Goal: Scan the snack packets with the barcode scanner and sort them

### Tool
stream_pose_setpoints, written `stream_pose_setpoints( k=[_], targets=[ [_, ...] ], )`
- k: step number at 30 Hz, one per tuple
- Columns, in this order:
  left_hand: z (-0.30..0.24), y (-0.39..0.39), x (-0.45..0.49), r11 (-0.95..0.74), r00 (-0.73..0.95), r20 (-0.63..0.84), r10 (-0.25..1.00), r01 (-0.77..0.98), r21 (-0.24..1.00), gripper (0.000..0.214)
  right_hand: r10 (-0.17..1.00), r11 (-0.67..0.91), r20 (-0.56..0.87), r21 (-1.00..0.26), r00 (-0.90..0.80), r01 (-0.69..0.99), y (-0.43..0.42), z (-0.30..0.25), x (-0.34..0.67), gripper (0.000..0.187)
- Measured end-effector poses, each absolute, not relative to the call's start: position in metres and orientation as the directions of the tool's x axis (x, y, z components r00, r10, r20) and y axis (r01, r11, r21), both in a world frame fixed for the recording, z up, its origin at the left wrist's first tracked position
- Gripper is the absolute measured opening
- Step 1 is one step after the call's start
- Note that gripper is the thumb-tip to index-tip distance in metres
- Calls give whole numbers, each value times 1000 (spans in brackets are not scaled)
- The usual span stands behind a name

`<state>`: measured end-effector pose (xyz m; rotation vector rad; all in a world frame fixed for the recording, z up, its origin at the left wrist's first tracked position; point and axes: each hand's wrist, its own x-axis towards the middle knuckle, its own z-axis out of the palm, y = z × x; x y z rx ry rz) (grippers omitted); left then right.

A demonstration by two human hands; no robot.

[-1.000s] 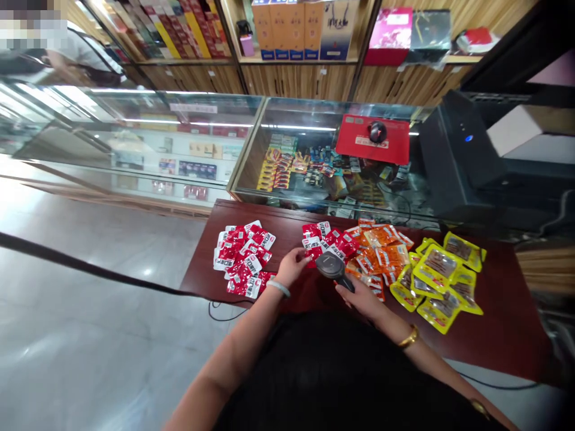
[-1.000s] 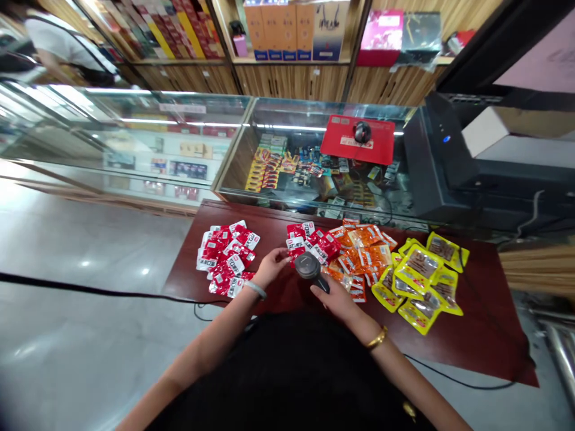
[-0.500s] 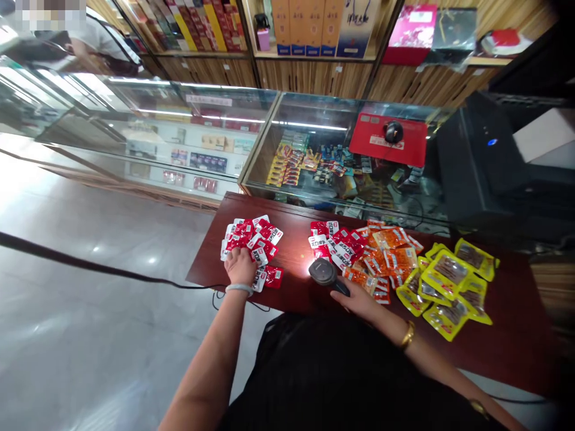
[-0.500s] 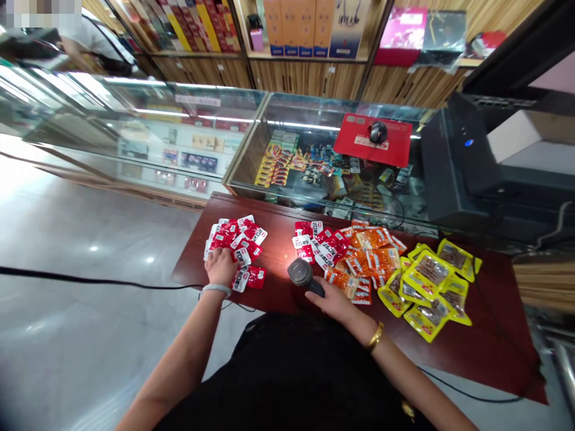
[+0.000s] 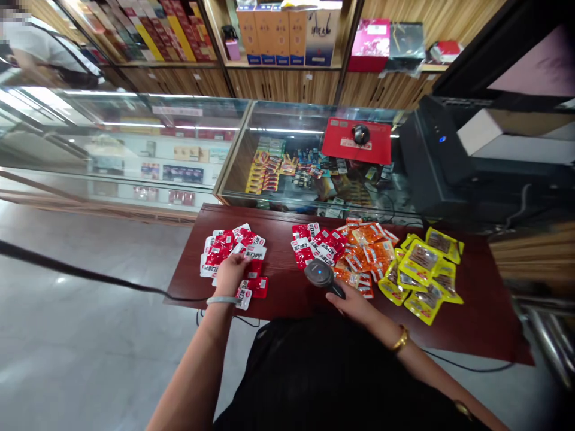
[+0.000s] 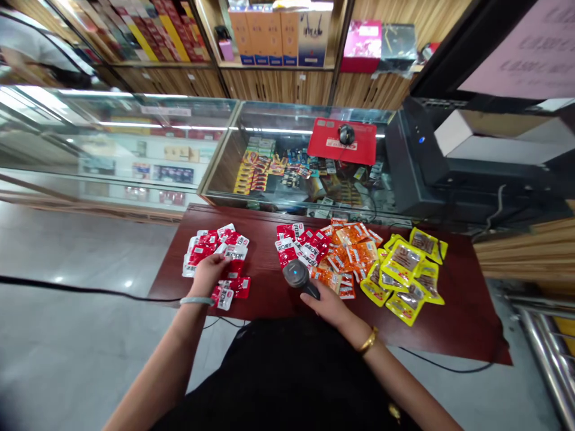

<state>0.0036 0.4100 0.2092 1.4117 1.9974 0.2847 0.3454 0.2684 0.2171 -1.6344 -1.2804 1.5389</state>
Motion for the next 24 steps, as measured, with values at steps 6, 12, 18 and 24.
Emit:
stream_pose_setpoints(
  k=[6, 12, 18, 24],
  targets=[
    [195, 425, 102, 555, -28, -555, 832, 38, 831, 43, 922, -364, -382, -909, -59, 205, 277, 230, 349, 52],
    [188, 432, 143, 564, 48, -565, 824, -166, 809, 48, 937, -314, -342, -917, -78, 244, 280, 233, 355, 51],
    [183, 429, 154, 490, 65, -486, 872, -74, 869, 44, 925, -307, -357, -903, -128, 300, 278, 228, 356, 52],
    [173, 421, 168, 531, 226, -504, 834, -73, 845, 52, 914, -363, -395, -898, -92, 248, 277, 221, 353, 51]
  ],
)
